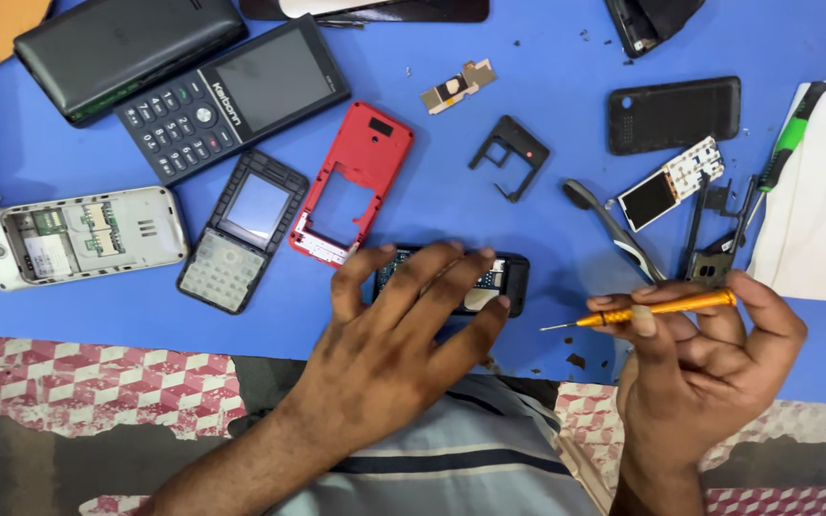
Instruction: The person disassembles a mobile phone using a screwdriver, removes the back cover, and manipulates internal components. They handle several phone parts and tools on a cluttered workbench.
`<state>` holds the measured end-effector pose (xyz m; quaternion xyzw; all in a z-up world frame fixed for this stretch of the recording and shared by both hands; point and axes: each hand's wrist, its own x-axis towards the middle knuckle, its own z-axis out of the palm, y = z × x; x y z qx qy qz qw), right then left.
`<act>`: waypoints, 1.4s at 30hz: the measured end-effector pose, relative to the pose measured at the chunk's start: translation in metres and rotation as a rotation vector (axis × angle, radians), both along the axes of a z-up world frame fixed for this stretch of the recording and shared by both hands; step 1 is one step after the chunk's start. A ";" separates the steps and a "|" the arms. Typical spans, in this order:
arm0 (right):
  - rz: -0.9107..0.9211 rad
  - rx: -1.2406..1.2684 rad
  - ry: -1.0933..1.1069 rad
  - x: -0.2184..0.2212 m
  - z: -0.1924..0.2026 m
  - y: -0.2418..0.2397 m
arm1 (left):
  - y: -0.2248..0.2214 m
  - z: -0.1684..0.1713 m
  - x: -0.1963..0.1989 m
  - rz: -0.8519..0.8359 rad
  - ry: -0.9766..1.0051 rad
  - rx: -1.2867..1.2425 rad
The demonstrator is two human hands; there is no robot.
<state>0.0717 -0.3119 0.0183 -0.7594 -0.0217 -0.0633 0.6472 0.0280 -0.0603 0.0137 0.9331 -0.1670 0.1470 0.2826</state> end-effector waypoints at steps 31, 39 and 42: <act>0.173 -0.006 0.022 0.012 -0.017 -0.005 | -0.011 0.001 0.014 -0.044 0.142 -0.073; 0.166 0.010 0.044 0.011 -0.015 -0.003 | -0.012 0.000 0.015 -0.038 0.144 -0.061; 0.174 -0.023 0.036 0.010 -0.014 -0.003 | -0.011 -0.001 0.015 -0.038 0.146 -0.057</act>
